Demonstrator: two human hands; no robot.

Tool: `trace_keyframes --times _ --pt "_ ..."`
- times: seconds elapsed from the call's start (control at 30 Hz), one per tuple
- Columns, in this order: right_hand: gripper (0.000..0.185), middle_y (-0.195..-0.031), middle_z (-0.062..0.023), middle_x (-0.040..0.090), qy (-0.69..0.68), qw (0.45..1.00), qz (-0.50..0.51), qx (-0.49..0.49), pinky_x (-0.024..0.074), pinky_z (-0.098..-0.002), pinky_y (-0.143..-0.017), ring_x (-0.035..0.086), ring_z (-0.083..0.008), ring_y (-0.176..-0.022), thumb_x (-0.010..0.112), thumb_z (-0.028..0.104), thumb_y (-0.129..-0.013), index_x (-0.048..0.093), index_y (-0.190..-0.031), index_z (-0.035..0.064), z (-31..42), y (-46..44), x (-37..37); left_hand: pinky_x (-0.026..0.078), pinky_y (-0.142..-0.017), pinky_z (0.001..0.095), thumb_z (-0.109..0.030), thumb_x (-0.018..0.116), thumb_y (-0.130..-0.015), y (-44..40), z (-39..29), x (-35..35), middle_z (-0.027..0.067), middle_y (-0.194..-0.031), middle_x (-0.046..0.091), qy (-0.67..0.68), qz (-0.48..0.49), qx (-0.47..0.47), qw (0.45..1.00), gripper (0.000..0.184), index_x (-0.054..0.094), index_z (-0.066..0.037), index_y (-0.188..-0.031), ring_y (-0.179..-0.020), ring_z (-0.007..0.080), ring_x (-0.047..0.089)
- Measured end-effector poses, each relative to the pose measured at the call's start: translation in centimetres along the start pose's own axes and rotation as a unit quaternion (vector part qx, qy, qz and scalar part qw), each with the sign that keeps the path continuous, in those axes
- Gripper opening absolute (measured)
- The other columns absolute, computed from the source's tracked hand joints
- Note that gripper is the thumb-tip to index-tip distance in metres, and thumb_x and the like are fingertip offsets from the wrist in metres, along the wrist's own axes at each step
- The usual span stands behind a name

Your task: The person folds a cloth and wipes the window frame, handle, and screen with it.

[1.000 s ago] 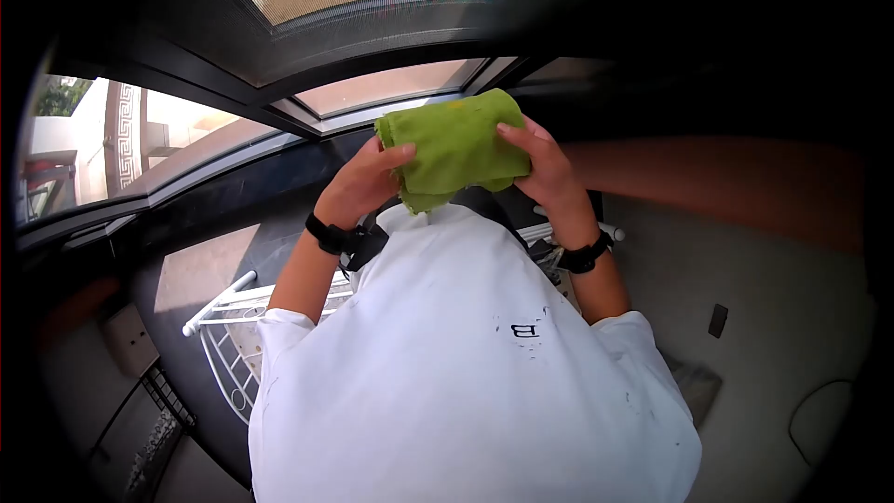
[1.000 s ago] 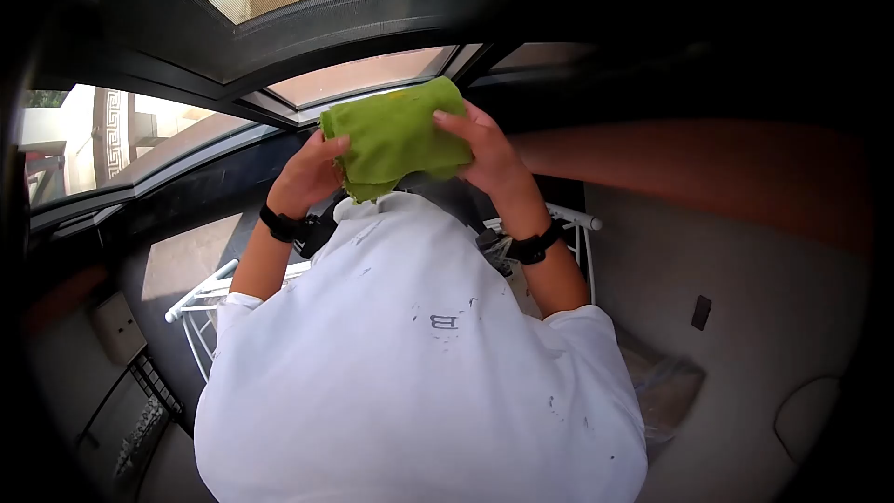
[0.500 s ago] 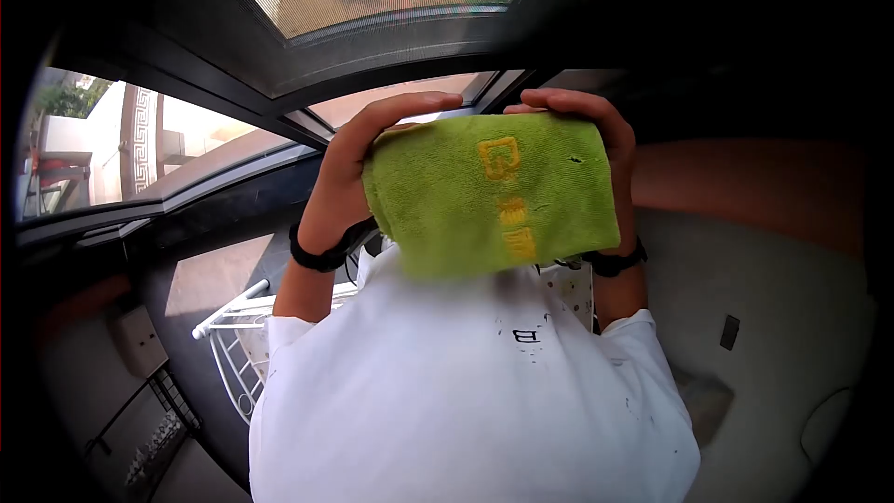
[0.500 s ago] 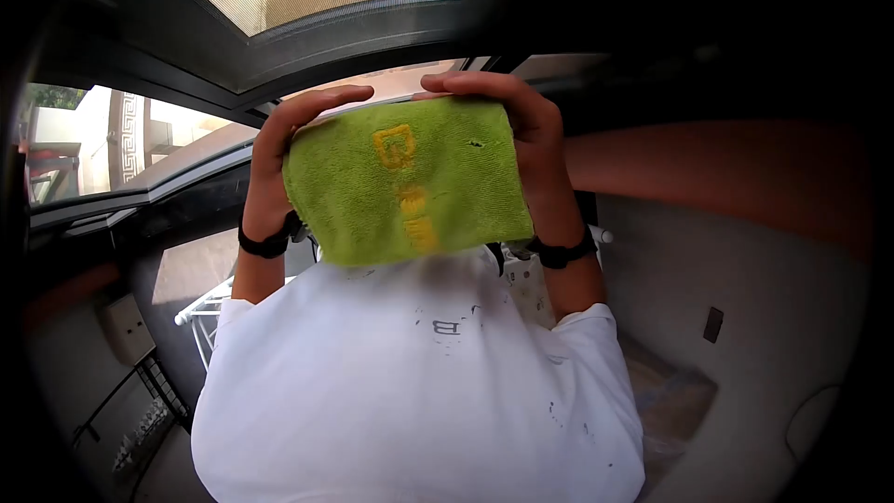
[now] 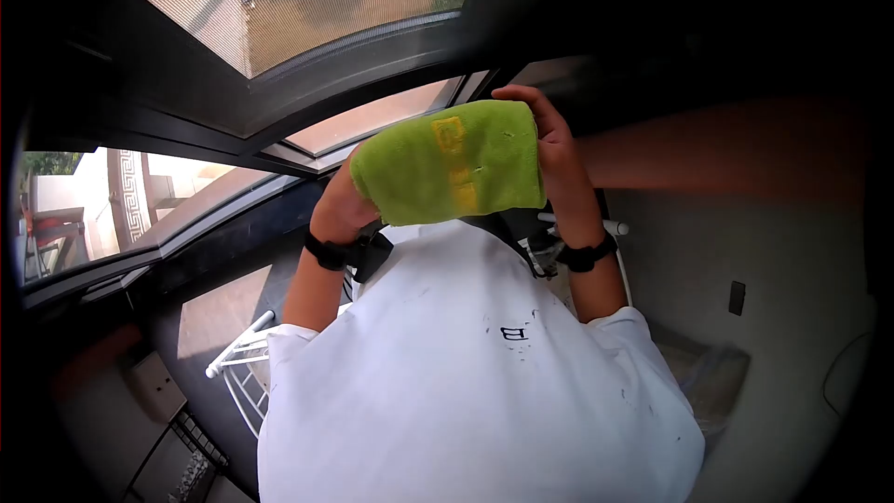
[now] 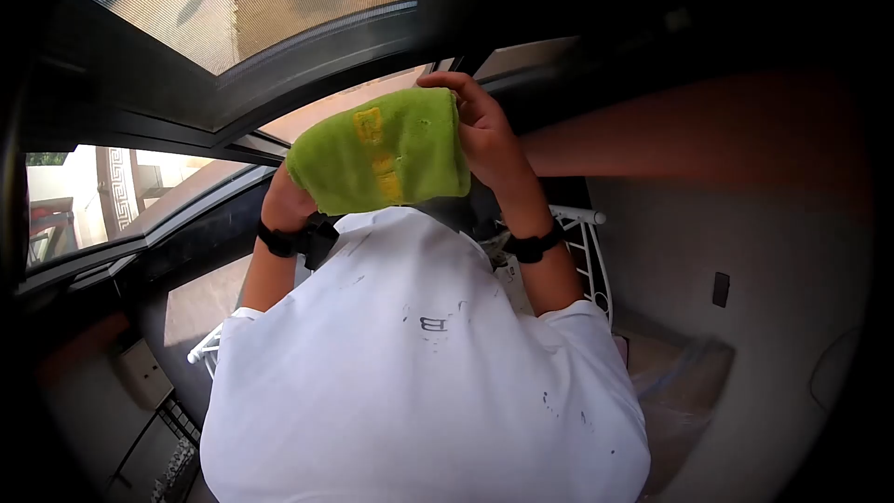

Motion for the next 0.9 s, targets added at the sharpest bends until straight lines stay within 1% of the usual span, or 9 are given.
trace_keyframes --times 0.07,0.13,0.3,0.4,0.53,0.63,0.77,0.83,0.9 --pt "0.036 -0.119 -0.0061 0.056 -0.045 0.999 -0.025 0.017 0.0462 -0.0253 -0.093 0.054 -0.0132 -0.11 0.059 0.011 -0.091 0.052 -0.126 0.0069 -1.1 0.4 -1.1 0.045 -0.097 0.0313 -0.012 0.058 -0.091 -0.5 1.1 0.3 0.0129 -0.128 0.056 -0.018 0.021 -0.006 1.0 0.044 0.048 0.002 -0.132 -0.113 0.0215 0.055" --pt "0.039 -0.122 -0.0067 0.054 -0.153 0.984 -0.073 0.045 0.0459 -0.027 -0.094 0.052 -0.0148 -0.113 0.06 0.011 -0.091 0.049 -0.129 0.0069 -0.9 0.7 -1.5 0.041 -0.101 0.0358 -0.018 0.052 -0.092 -0.7 3.5 0.7 0.0155 -0.132 0.053 0.467 -0.001 -0.118 0.876 0.046 0.046 0.002 -0.133 -0.119 0.0253 0.052" --pt "0.055 -0.127 -0.0094 0.049 -0.46 0.876 -0.128 0.065 0.045 -0.0327 -0.098 0.046 -0.0199 -0.122 0.062 0.009 -0.088 0.038 -0.137 0.006 -2.5 1.6 -2.0 0.034 -0.106 0.0531 -0.038 0.049 -0.089 -1.6 5.3 2.6 0.0205 -0.143 0.041 0.656 0.022 -0.144 0.741 0.066 0.034 0.0 -0.142 -0.13 0.0364 0.042" --pt "0.066 -0.125 -0.0118 0.049 -0.175 0.956 -0.206 0.116 0.0461 -0.0351 -0.097 0.051 -0.021 -0.117 0.068 0.005 -0.082 0.035 -0.14 0.0061 -3.4 1.9 -4.9 0.027 -0.107 0.0606 -0.059 0.057 -0.077 -3.1 3.8 4.3 0.0217 -0.151 0.024 0.596 0.117 -0.165 0.777 0.1 0.019 0.002 -0.147 -0.135 0.0419 0.033" --pt "0.075 -0.128 -0.0112 0.048 0.04 0.982 -0.176 0.06 0.0466 -0.0315 -0.094 0.051 -0.018 -0.113 0.074 0.008 -0.079 0.032 -0.141 0.0051 0.0 1.7 -4.8 0.041 -0.103 0.0406 -0.035 0.051 -0.095 -5.0 5.7 4.6 0.0155 -0.133 0.051 0.501 0.115 -0.226 0.827 0.056 0.039 0.003 -0.135 -0.122 0.0254 0.051" --pt "0.076 -0.131 -0.0117 0.047 0.065 0.979 -0.19 -0.022 0.0458 -0.0306 -0.094 0.052 -0.0178 -0.112 0.074 0.01 -0.08 0.031 -0.143 0.0055 0.8 1.5 -3.5 0.044 -0.099 0.0388 -0.021 0.059 -0.092 -7.5 4.5 5.4 0.013 -0.127 0.055 0.176 0.129 -0.212 0.952 0.048 0.043 0.001 -0.132 -0.114 0.0239 0.056" --pt "0.068 -0.134 -0.0118 0.047 -0.197 0.949 -0.232 -0.079 0.0459 -0.0329 -0.095 0.052 -0.0214 -0.116 0.069 0.01 -0.085 0.031 -0.141 0.0062 0.5 2.0 -4.4 0.045 -0.098 0.0363 -0.008 0.061 -0.09 -8.8 4.4 6.7 0.01 -0.121 0.058 0.417 0.068 -0.229 0.877 0.042 0.045 0.001 -0.128 -0.111 0.02 0.058" --pt "0.053 -0.133 -0.0128 0.049 -0.146 0.957 -0.229 -0.106 0.0462 -0.0334 -0.095 0.054 -0.0236 -0.117 0.068 0.01 -0.085 0.045 -0.133 0.007 0.1 2.4 -5.0 0.045 -0.098 0.0358 -0.008 0.059 -0.091 -9.7 4.4 6.8 0.0098 -0.123 0.057 0.434 0.07 -0.21 0.873 0.042 0.045 0.001 -0.129 -0.111 0.0203 0.057" --pt "0.038 -0.13 -0.0147 0.05 0.342 0.906 -0.237 -0.076 0.0461 -0.0346 -0.095 0.055 -0.0267 -0.115 0.07 0.009 -0.082 0.058 -0.118 0.0077 1.8 3.9 -4.0 0.045 -0.098 0.0357 -0.006 0.055 -0.093 -10.6 4.3 6.8 0.0102 -0.126 0.056 0.394 0.023 -0.186 0.9 0.039 0.045 -0.001 -0.13 -0.113 0.0219 0.057"
Point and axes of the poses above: each hand's wrist, its own y-axis away from the middle knuckle, its own x-axis out of the palm, z = x × y, the point moved 8 cm from there along -y, towards the middle knuckle
